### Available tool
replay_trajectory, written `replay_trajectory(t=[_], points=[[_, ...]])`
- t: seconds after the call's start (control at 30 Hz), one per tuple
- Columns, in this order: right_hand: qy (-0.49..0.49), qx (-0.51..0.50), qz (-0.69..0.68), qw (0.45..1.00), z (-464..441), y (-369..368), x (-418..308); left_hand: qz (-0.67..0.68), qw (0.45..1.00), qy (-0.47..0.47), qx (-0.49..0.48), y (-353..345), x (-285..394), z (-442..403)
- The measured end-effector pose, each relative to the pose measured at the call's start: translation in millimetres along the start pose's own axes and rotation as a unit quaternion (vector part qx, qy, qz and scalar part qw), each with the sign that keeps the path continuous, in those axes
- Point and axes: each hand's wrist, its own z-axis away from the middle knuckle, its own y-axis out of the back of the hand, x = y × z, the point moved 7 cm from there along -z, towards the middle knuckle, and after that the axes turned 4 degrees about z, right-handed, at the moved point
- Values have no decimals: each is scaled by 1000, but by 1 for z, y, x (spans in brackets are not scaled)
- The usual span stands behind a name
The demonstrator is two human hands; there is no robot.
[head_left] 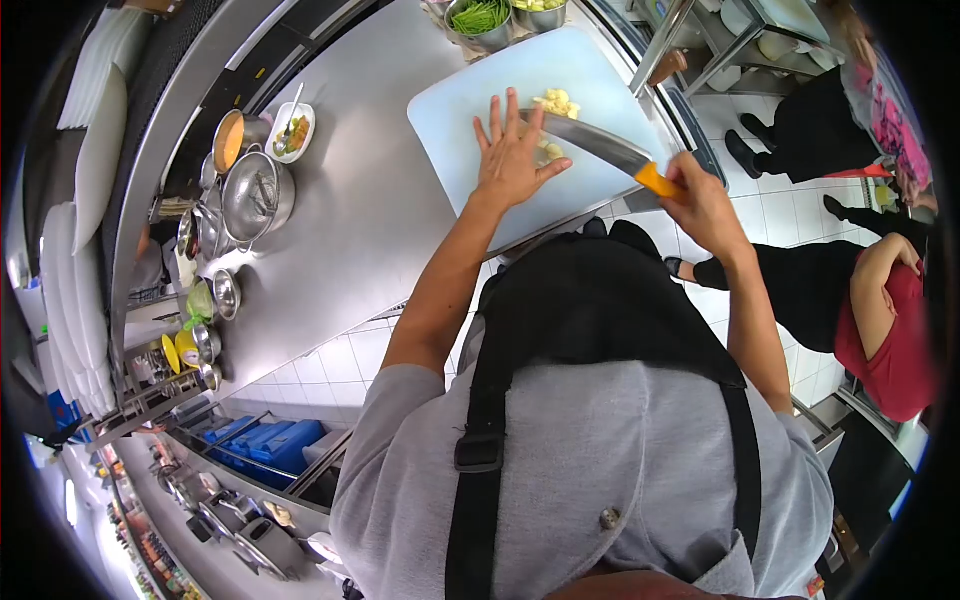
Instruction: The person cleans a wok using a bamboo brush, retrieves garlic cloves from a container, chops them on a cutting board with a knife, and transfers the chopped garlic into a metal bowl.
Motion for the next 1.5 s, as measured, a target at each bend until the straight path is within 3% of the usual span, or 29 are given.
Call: replay_trajectory(t=[0.13,0.27,0.37,0.57,0.77,0.97,1.07,1.17,1.27,1.37,1.47,1.5], points=[[-84,-36,-98,991,14,13,27,-2,998,63,-15,-17,-23,10],[-94,8,-94,991,-14,-43,68,15,992,121,31,-31,-40,-11],[-85,22,-89,992,-32,-79,50,26,991,121,47,-38,-48,-16],[-43,-77,-152,984,-30,-107,4,40,992,113,28,-16,-35,26],[-155,-81,-220,960,-34,-95,35,24,988,137,63,-14,-22,-2],[-147,-105,-341,923,-44,-109,66,183,979,63,61,-29,-24,-11],[-149,-123,-374,907,-40,-118,65,182,971,15,155,-18,-17,-8],[-151,-139,-409,889,-37,-122,49,47,992,-62,102,-9,22,-8],[-182,-158,-475,846,-36,-120,36,-5,996,0,91,-18,21,-3],[-161,-150,-422,880,-37,-105,41,-21,995,57,82,-15,1,7],[-98,-61,-140,983,-47,-77,31,10,993,80,91,-9,-11,18],[-56,-36,-131,989,-52,-82,35,28,991,85,95,-7,-13,21]])
